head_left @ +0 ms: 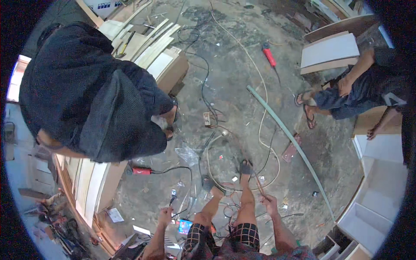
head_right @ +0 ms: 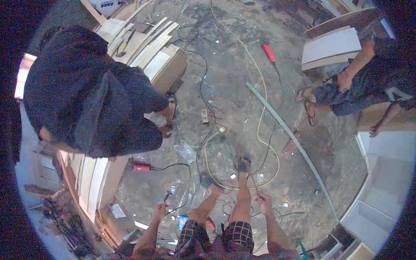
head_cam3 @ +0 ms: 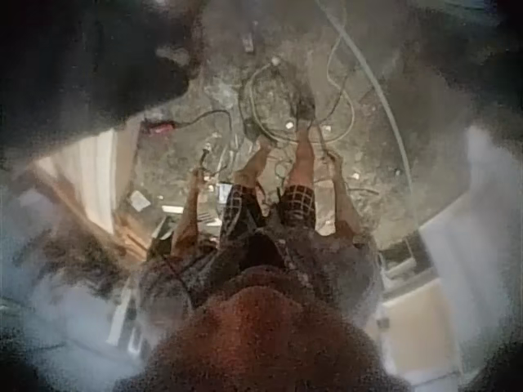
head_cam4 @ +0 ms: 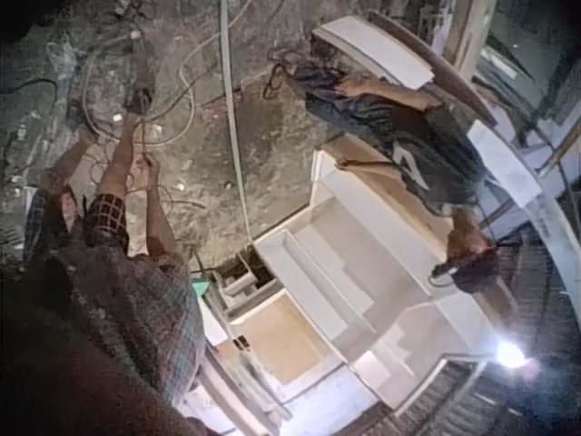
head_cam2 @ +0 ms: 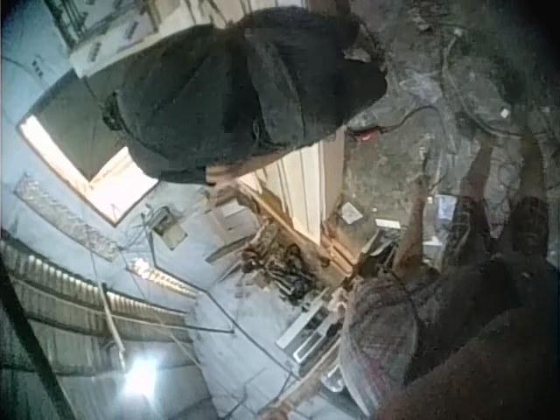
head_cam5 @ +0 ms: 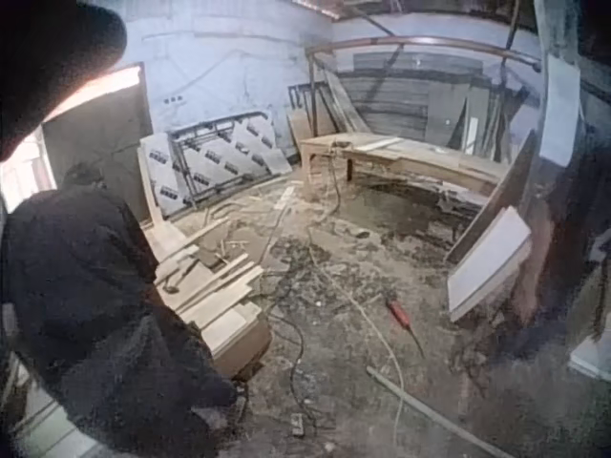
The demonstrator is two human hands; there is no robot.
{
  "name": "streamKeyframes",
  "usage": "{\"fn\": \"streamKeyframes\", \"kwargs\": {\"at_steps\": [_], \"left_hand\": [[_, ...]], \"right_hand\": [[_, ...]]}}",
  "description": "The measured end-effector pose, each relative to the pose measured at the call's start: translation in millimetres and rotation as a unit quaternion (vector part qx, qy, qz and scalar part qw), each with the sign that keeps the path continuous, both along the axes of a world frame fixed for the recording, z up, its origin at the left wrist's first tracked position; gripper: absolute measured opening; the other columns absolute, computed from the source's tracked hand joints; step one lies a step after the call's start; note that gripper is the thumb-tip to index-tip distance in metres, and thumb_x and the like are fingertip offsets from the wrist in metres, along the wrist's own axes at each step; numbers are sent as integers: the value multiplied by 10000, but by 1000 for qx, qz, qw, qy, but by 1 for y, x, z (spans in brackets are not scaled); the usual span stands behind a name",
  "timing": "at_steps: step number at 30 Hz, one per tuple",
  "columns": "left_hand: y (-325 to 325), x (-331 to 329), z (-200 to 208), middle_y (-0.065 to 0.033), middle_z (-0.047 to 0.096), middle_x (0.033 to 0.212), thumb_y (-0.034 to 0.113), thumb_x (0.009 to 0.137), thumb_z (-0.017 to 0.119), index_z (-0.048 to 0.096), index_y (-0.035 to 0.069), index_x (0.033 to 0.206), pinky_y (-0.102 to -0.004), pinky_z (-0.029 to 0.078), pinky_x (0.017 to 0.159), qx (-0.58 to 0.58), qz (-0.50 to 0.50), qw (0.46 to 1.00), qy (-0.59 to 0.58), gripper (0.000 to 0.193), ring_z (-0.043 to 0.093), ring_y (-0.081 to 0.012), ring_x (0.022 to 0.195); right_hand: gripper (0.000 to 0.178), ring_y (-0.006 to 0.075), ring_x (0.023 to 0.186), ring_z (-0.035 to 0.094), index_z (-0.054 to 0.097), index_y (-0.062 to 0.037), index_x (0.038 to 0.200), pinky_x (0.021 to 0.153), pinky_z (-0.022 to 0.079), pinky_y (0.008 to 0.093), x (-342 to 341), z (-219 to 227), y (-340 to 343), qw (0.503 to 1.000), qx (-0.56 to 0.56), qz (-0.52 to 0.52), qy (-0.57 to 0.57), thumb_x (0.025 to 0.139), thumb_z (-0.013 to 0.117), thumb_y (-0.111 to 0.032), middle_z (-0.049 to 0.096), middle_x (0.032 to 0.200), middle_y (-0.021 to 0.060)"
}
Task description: The person handles a long wooden strip and a power cord in a workshop, then assists another worker by holding a nail while the other hammers it into a wooden panel. The person also uses a power tool to cut a wooden strip.
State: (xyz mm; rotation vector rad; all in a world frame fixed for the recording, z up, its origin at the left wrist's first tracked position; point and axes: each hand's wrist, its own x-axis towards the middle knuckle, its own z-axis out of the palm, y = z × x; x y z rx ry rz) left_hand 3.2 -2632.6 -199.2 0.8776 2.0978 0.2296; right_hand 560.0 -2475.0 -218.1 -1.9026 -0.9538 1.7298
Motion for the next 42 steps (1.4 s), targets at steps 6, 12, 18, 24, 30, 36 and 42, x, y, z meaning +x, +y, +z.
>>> {"fn": "streamKeyframes", "kwargs": {"at_steps": [6,12,18,24,30,36,42], "left_hand": [[-25,36,43,-207,700,914,407,933,517,725,41,957,-414,501,811,-45,-33,998,-18,422,674,-321,936],[8,114,123,-211,699,924,418,914,535,720,27,981,-418,504,795,-37,-37,997,-50,438,678,-342,898],[-12,173,153,-213,689,881,394,881,558,708,25,975,-411,509,742,-14,-47,998,-30,410,683,-340,844],[-40,198,168,-225,674,849,405,862,572,693,14,927,-435,504,713,3,-48,999,4,415,673,-371,831],[-74,194,161,-239,647,739,401,858,594,675,-12,829,-475,493,670,-9,-45,998,48,422,660,-397,750],[-80,210,194,-225,636,682,374,865,600,676,-24,814,-447,484,622,16,12,999,39,409,657,-347,668],[-107,207,184,-218,622,681,350,859,596,665,-31,808,-415,478,619,66,-21,997,17,390,635,-295,641]], "right_hand": [[143,116,671,604,685,24,824,604,482,260,12,121,-16,990,55,107,78,860,591,-76,653,741,58],[189,142,587,614,675,38,841,549,496,276,45,231,-18,991,125,21,38,851,684,-151,665,735,84],[102,101,573,555,700,2,806,501,432,259,147,351,6,974,185,-115,-56,826,690,-97,633,690,27],[92,67,549,510,677,-4,768,498,395,236,214,448,-12,960,221,-84,-151,816,693,-81,615,672,8],[193,44,471,395,574,-59,712,416,285,218,265,429,-61,878,385,-277,-58,880,639,-129,557,651,6],[237,64,512,435,595,-61,753,438,305,219,324,393,-78,848,332,-373,-179,917,603,-231,546,659,21],[375,139,509,488,609,-39,736,476,374,315,333,345,-108,910,76,-225,-341,917,534,-359,531,594,49]]}}
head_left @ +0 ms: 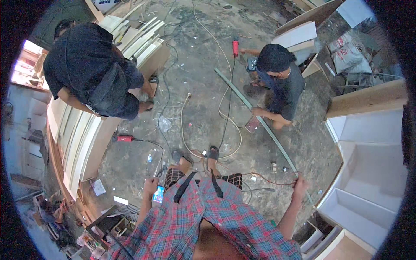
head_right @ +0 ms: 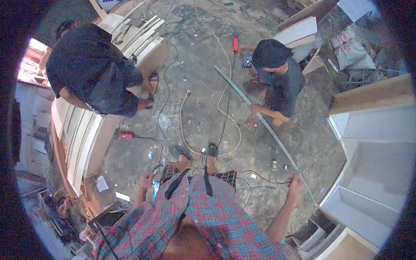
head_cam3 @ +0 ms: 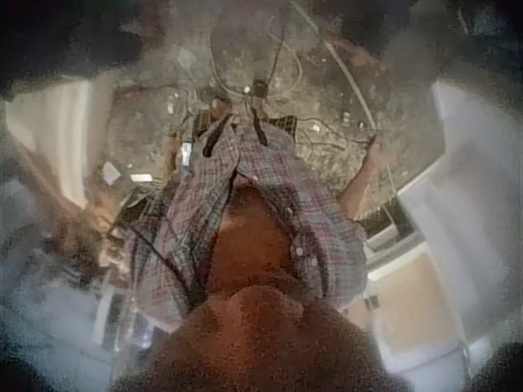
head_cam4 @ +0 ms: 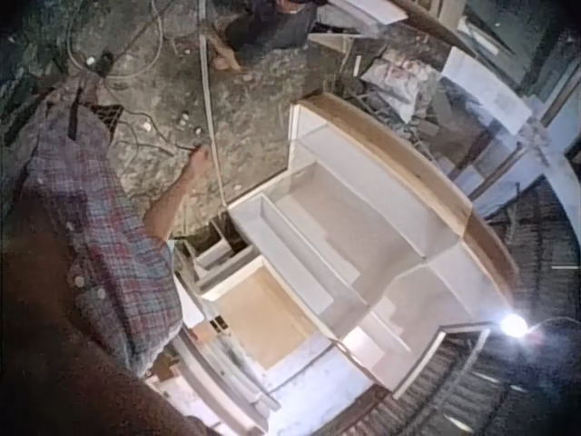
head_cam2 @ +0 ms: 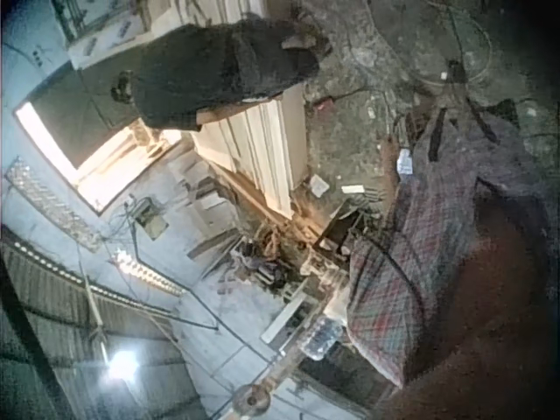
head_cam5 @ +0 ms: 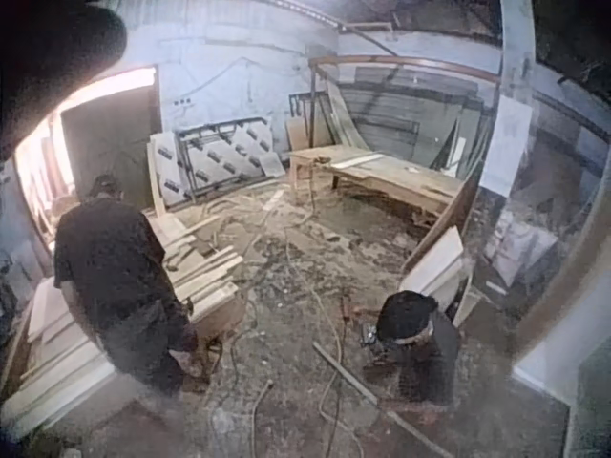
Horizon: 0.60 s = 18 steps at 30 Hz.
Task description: The person handles a long wooden strip and a power cord in a workshop, then assists another worker by holding a nail while the other hammers it into a wooden panel. The person also uses a power tool to cut a wooden strip.
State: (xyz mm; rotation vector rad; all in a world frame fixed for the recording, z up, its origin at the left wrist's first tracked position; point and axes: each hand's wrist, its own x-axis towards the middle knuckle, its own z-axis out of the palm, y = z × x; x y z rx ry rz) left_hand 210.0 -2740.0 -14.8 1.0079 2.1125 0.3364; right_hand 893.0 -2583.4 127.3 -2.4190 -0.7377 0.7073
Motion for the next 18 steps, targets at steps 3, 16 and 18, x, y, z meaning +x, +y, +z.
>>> {"fn": "streamKeyframes", "kwargs": {"at_steps": [3,16,18], "left_hand": [[-4,-8,-3,-204,641,694,339,854,588,668,-28,810,-405,483,621,-44,24,998,-22,379,639,-282,646],[-79,-154,-36,-262,639,749,397,848,579,662,-43,816,-458,491,673,-53,81,993,-66,449,667,-357,737],[-100,-181,-39,-259,632,738,398,848,589,660,-46,823,-452,484,663,-54,99,993,-20,451,662,-333,716]], "right_hand": [[408,172,500,526,628,-29,722,475,397,353,25,-73,-78,997,-71,20,32,907,513,-374,527,549,63],[365,194,667,594,637,-31,989,604,487,385,-93,-170,-176,965,-14,-148,218,940,586,-389,641,817,115],[355,120,508,445,606,-83,832,414,329,287,-157,-142,-112,989,-25,-81,124,972,514,-396,516,640,25]]}}
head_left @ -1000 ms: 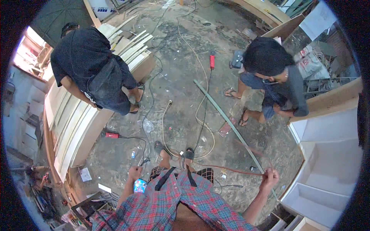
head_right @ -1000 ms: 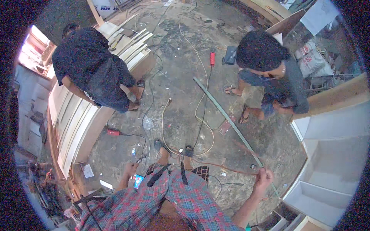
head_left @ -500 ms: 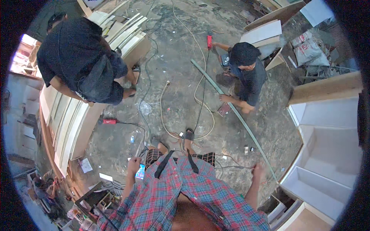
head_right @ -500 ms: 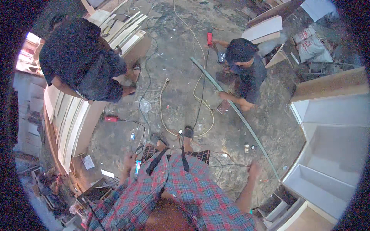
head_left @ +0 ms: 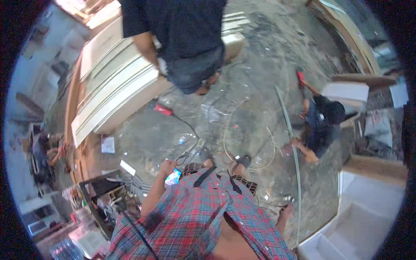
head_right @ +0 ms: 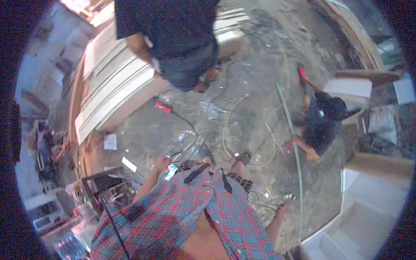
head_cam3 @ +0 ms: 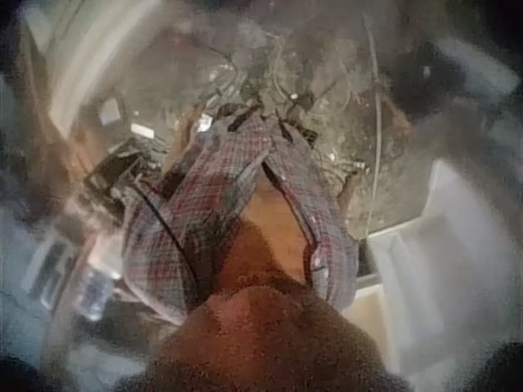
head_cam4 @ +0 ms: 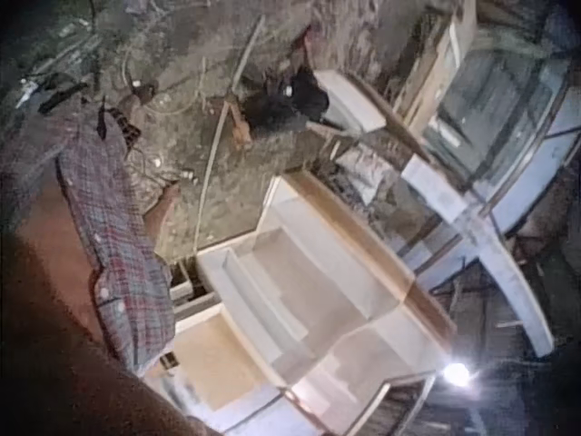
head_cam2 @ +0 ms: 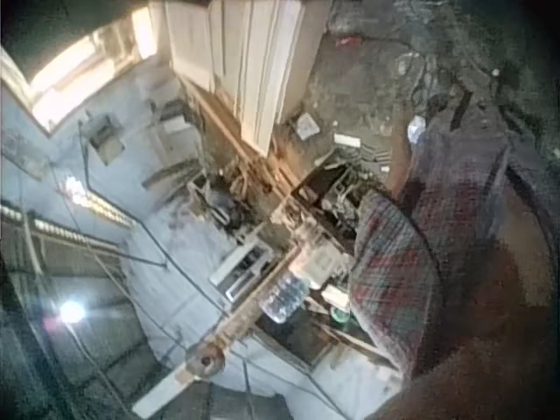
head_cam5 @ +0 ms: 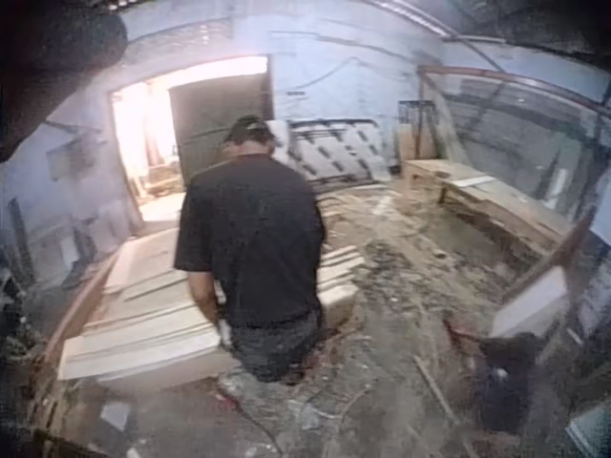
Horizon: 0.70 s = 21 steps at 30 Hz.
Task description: The person handles a long wooden strip and a power cord in a workshop, then assists another worker by holding a nail while the other hammers it into a wooden panel. The person also uses a power tool to cut a wooden strip.
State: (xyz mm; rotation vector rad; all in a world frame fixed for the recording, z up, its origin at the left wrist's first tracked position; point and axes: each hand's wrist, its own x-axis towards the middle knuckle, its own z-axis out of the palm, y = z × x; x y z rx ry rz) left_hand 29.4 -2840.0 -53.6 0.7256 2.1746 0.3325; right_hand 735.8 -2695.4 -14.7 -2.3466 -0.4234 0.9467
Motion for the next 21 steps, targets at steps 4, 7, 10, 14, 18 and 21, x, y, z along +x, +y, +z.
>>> {"fn": "streamKeyframes", "kwargs": {"at_steps": [4,7,10,14,18,21], "left_hand": [[-45,-42,1,-225,642,711,381,842,612,670,-39,839,-428,479,647,25,111,993,2,424,644,-265,676],[-48,-59,28,-178,653,697,364,850,622,679,-36,835,-402,474,632,71,190,979,5,405,618,-224,651],[-28,-60,68,-85,616,648,336,879,610,691,-22,834,-349,438,581,136,282,950,-7,370,549,-151,613],[1,-41,135,56,486,602,303,917,594,702,22,849,-268,343,513,224,396,887,-73,308,432,-48,584],[35,-27,178,83,470,628,342,970,571,665,81,888,-238,295,482,346,472,792,-176,290,393,-39,545],[53,-19,234,102,358,594,327,989,564,630,108,889,-232,217,458,420,509,709,-248,250,289,-20,510]], "right_hand": [[242,149,558,488,604,-41,878,470,388,293,-106,41,84,987,112,116,-20,925,599,-278,568,716,25],[261,198,633,552,631,-6,995,574,454,333,-122,9,120,911,147,356,-149,895,624,-248,631,818,65],[369,299,890,655,644,-6,1167,807,508,378,-151,-57,146,824,135,515,-193,885,629,-244,693,982,147],[373,257,954,675,604,1,1212,834,527,339,-371,3,137,738,97,667,-45,892,631,-189,676,1077,156],[435,354,1071,610,611,-58,1226,882,478,393,-541,23,122,544,97,808,203,831,669,-232,650,1107,190],[400,357,1075,597,631,-79,1192,885,483,411,-641,87,91,325,159,892,271,830,683,-239,643,1117,173]]}}
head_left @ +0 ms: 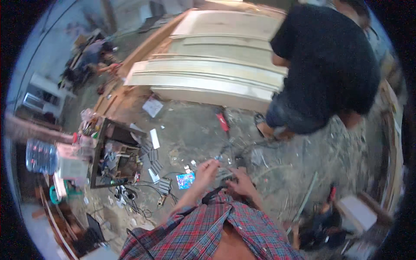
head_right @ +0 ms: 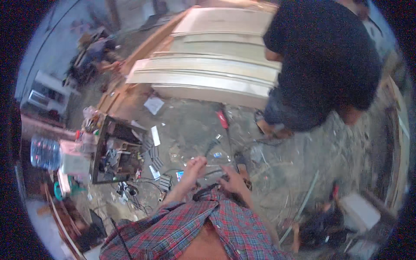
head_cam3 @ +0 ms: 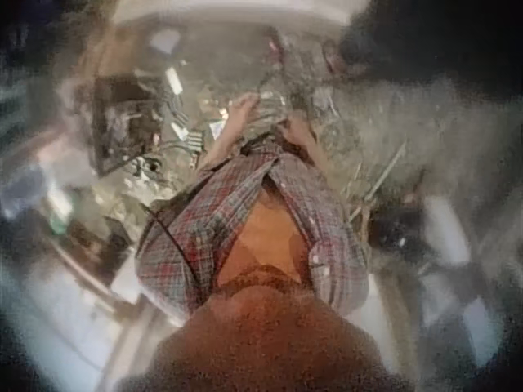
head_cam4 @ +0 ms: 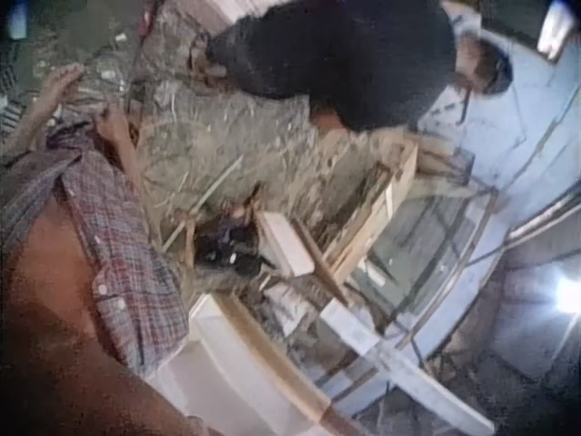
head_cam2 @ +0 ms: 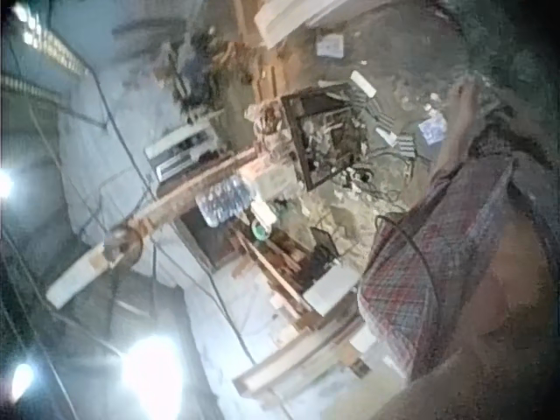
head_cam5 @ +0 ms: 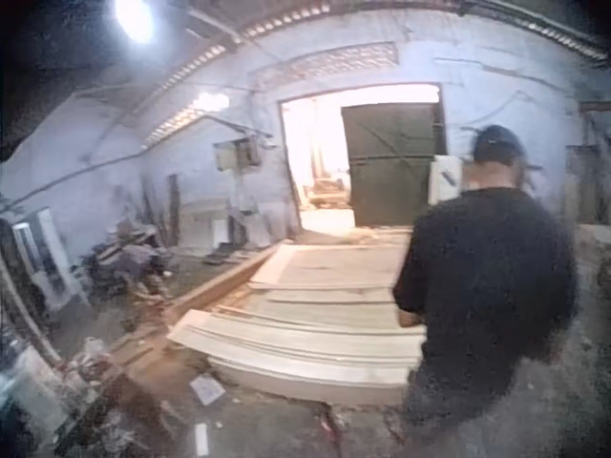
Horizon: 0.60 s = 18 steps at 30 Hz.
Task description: The person handles a long wooden strip and a power cord in a workshop, then assists another worker by holding a nail while the other hammers it into a wooden panel. The person also uses a power tool to cut a wooden strip.
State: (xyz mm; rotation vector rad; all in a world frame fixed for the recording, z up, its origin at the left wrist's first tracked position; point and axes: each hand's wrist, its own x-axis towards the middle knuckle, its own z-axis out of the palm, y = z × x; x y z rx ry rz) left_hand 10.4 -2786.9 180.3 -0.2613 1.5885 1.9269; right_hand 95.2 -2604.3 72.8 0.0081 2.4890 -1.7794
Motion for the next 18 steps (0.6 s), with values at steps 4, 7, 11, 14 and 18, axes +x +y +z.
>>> {"fn": "streamKeyframes", "kwargs": {"at_steps": [4,7,11,14,18], "left_hand": [[-3,-4,60,98,370,636,287,1018,517,586,87,883,-211,231,485,17,12,998,62,251,316,-13,550],[-6,-6,106,101,363,639,272,1023,506,568,79,891,-210,240,489,-42,137,988,55,242,322,-18,557],[-34,33,145,73,383,635,249,1014,515,569,64,901,-224,255,474,-70,325,934,129,224,329,-35,532],[-29,81,163,49,400,630,254,1017,496,564,56,877,-236,259,460,-127,435,889,67,252,324,-47,504],[-6,122,163,30,407,606,305,1011,503,560,53,851,-246,253,436,-154,507,843,91,304,326,-58,483]], "right_hand": [[317,360,1064,594,667,-78,1095,907,485,437,-77,-2,-19,962,20,247,113,845,662,-272,652,1106,146],[327,371,1047,596,681,-72,1022,905,488,444,-121,-78,-1,894,128,429,28,849,647,-348,658,1071,144],[181,372,880,624,693,-97,929,792,513,454,-144,-136,40,904,178,374,104,808,622,-212,653,892,147],[176,369,914,627,697,-116,924,798,517,464,-177,-140,57,892,249,365,95,795,599,-186,660,939,153],[175,370,929,634,697,-127,928,811,523,469,-230,-163,66,862,327,382,61,806,601,-210,665,968,157]]}}
